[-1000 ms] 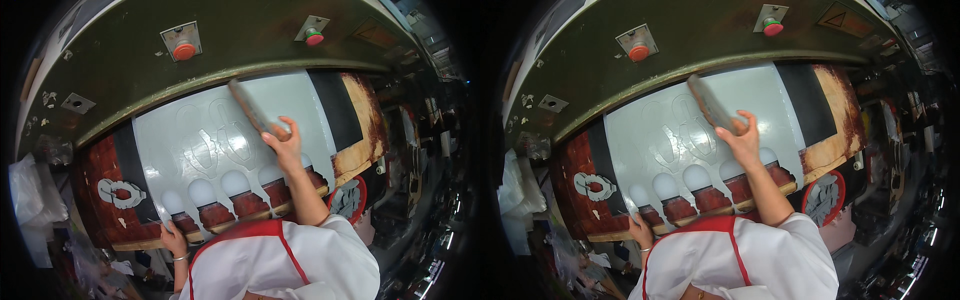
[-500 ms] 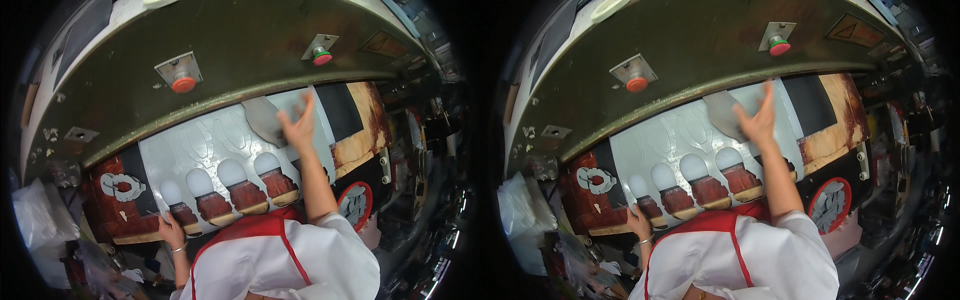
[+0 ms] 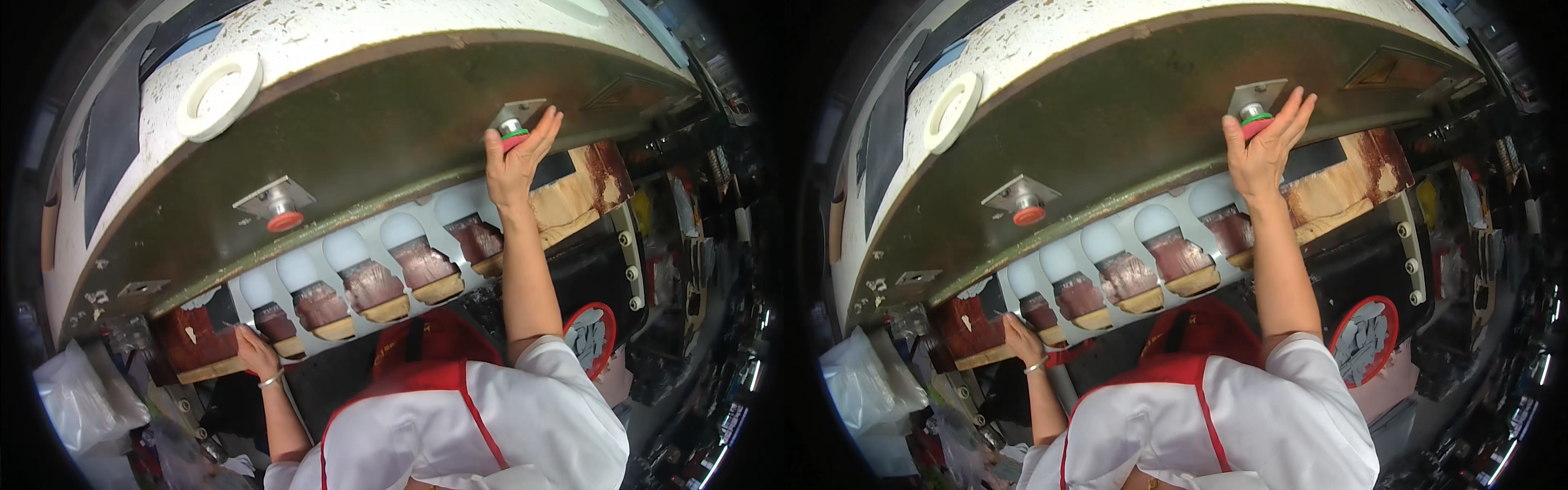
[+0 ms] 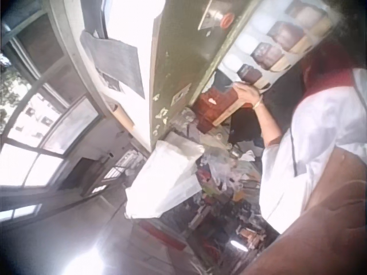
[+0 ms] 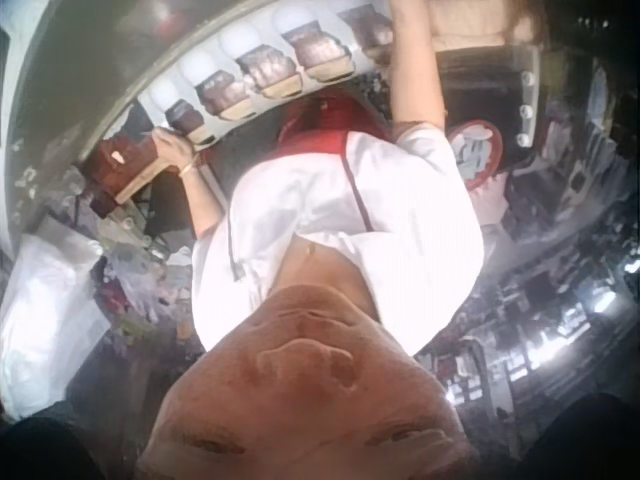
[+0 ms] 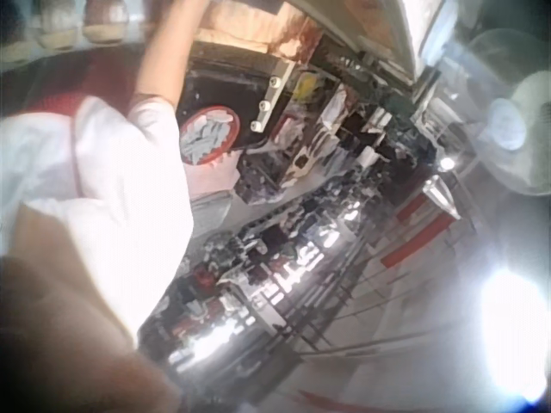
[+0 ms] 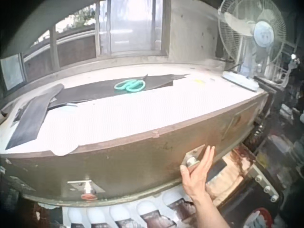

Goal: The person operates a hydraulic press to cut multiple identical shapes from a sheet of gray material. They place the sheet, press a button to activate the machine, remove the cutouts, and repeat the process with new sheets.

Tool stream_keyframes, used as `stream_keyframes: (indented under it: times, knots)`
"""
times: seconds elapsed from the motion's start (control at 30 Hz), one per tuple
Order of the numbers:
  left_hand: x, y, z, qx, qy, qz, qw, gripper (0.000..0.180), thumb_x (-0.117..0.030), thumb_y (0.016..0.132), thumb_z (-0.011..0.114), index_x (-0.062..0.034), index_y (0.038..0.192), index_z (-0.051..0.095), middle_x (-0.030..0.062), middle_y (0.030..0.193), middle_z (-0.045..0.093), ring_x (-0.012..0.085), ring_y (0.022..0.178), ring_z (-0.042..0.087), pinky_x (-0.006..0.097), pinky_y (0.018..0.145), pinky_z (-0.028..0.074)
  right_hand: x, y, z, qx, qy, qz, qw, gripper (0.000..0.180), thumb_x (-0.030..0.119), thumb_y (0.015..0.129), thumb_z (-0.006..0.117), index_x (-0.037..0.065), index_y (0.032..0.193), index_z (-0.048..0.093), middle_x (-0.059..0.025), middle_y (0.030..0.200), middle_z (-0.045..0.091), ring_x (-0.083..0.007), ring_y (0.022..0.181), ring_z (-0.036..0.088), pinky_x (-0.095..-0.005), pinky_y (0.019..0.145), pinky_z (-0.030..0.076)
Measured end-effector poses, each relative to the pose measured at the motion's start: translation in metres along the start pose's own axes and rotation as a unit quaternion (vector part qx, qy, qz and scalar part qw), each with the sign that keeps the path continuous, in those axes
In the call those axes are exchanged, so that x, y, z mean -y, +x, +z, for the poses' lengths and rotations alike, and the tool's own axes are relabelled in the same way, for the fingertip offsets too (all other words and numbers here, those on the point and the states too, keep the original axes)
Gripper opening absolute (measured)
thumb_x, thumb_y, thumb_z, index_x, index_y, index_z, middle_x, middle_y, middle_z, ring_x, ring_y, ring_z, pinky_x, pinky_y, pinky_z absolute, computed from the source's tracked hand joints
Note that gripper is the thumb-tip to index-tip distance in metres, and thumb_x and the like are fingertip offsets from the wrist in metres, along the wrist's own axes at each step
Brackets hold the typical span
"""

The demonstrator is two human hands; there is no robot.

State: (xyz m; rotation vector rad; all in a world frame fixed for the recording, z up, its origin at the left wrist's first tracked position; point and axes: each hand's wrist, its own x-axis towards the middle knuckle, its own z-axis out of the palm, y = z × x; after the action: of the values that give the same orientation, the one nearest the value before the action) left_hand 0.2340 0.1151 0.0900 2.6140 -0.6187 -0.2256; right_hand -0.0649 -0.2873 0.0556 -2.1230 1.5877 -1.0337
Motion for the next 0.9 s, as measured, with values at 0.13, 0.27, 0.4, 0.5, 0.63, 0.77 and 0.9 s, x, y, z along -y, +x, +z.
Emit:
stream_keyframes:
  times: [0.13,0.27,0.4,0.5,0.63,0.77,0.9]
  knots:
    - [0.010,-0.004,-0.003,-0.005,-0.029,-0.008,1.000,0.039,-0.032,0.100,0.041,-0.0021,0.078,0.051,0.0083,0.056,0.049,0.0201,0.049,0.048,0.035,0.049,0.038,-0.022,-0.045,-0.041,0.052,-0.045,0.086,0.994,0.088,0.028,0.076,0.075,-0.001,0.142,0.025,-0.0252,0.131,0.043,-0.0356,0.121,0.045,-0.0414,0.098,0.038]
    - [0.023,-0.005,0.000,0.012,-0.048,-0.030,0.998,0.039,-0.031,0.099,0.044,-0.0016,0.075,0.051,0.0056,0.056,0.048,0.0151,0.047,0.047,0.032,0.048,0.038,-0.044,-0.108,-0.060,0.126,-0.111,0.222,0.961,0.027,0.028,0.085,0.064,0.001,0.083,0.063,-0.0221,0.072,0.063,-0.0369,0.065,0.063,-0.0448,0.060,0.047]
    - [0.031,-0.009,0.010,0.004,-0.089,-0.040,0.995,0.038,-0.029,0.099,0.045,-0.0015,0.073,0.049,0.0035,0.056,0.047,0.0119,0.047,0.046,0.030,0.047,0.037,-0.064,-0.133,-0.067,0.157,-0.049,0.186,0.969,0.027,0.026,0.086,0.063,0.000,0.081,0.062,-0.0220,0.070,0.062,-0.0404,0.067,0.060,-0.0448,0.061,0.047]
    - [0.039,-0.019,0.014,-0.023,-0.116,-0.037,0.992,0.036,-0.028,0.099,0.046,-0.0018,0.074,0.049,0.0037,0.055,0.048,0.0112,0.048,0.047,0.030,0.047,0.037,-0.061,-0.133,-0.079,0.133,0.017,0.214,0.968,0.022,0.022,0.085,0.064,0.000,0.083,0.062,-0.0189,0.068,0.061,-0.0362,0.065,0.060,-0.0415,0.062,0.048]
    - [0.053,-0.037,0.010,-0.004,-0.146,-0.026,0.989,0.037,-0.031,0.098,0.047,-0.0015,0.076,0.050,0.0048,0.054,0.051,0.0122,0.048,0.049,0.030,0.047,0.038,-0.020,-0.125,-0.061,-0.024,0.033,0.209,0.977,0.037,0.015,0.079,0.069,0.001,0.110,0.058,-0.0153,0.094,0.063,-0.0305,0.088,0.060,-0.0402,0.077,0.047]
    - [0.064,-0.056,0.004,0.057,-0.075,-0.069,0.993,0.040,-0.036,0.097,0.049,0.0000,0.079,0.053,0.0069,0.050,0.051,0.0148,0.044,0.052,0.031,0.046,0.040,0.041,-0.132,-0.003,0.097,0.056,-0.101,0.989,0.076,0.021,0.057,0.084,0.004,0.122,0.050,-0.0205,0.116,0.053,-0.0378,0.110,0.049,-0.0469,0.095,0.040]
    - [0.074,-0.076,0.015,0.001,-0.014,0.031,0.999,0.041,-0.038,0.094,0.051,0.0021,0.091,0.059,0.0129,0.056,0.057,0.0227,0.051,0.059,0.037,0.051,0.042,0.066,-0.150,0.010,0.027,0.030,-0.066,0.997,0.083,0.020,0.051,0.087,0.004,0.123,0.048,-0.0232,0.116,0.053,-0.0392,0.111,0.049,-0.0455,0.095,0.042]
